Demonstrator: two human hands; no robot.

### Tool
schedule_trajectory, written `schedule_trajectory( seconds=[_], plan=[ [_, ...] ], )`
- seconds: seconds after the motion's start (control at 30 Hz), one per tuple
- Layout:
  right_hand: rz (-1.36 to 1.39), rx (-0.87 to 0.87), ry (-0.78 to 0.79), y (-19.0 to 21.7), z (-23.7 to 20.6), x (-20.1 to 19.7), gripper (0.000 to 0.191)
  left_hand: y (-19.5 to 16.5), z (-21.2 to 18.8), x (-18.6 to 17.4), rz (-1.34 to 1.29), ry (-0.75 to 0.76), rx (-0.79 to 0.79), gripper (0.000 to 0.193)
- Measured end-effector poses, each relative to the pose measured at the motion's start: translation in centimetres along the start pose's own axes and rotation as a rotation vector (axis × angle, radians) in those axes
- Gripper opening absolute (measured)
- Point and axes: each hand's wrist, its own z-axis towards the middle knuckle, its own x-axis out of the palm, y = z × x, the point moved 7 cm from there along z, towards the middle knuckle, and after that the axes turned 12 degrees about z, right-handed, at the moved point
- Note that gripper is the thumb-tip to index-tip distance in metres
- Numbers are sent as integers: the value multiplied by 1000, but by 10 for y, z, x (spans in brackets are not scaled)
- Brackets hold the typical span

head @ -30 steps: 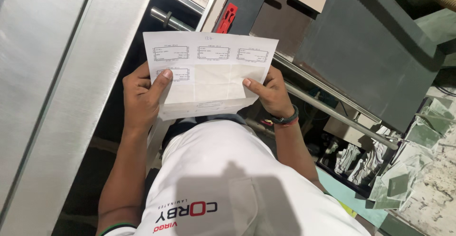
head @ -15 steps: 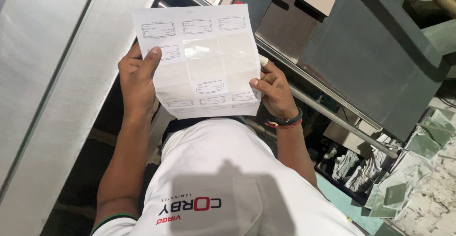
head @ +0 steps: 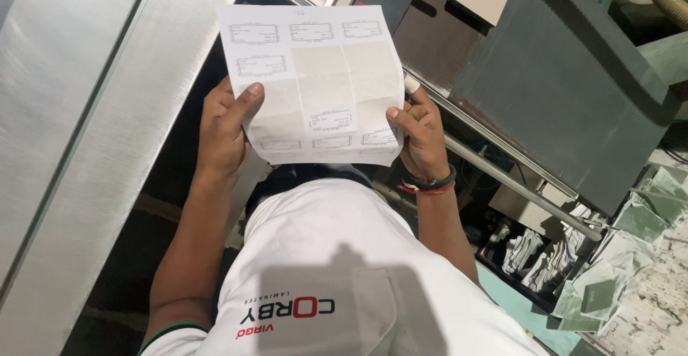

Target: The person applies small rectangular labels to a large flat panel using a printed sheet as a guide. They peel labels from the sheet and press them onto the panel surface at several locations while another person assists by holding the panel.

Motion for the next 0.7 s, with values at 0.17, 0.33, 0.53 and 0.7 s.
schedule_trajectory(
  seconds=[0.17, 0.33, 0.53, 0.7],
  plan=[
    [91, -24, -8, 3, -1, 2, 67, 3, 3, 4, 44, 44, 24, 41],
    [132, -29, -88, 5, -2, 1, 65, 3, 2, 11, 49, 82, 27, 43],
    [143, -38, -90, 3, -2, -2, 64, 10, -1, 10, 83, 74, -20, 40],
    [142, -54, -76, 2, -1, -3, 61, 11, -1, 8, 102, 91, -5, 38]
  ],
)
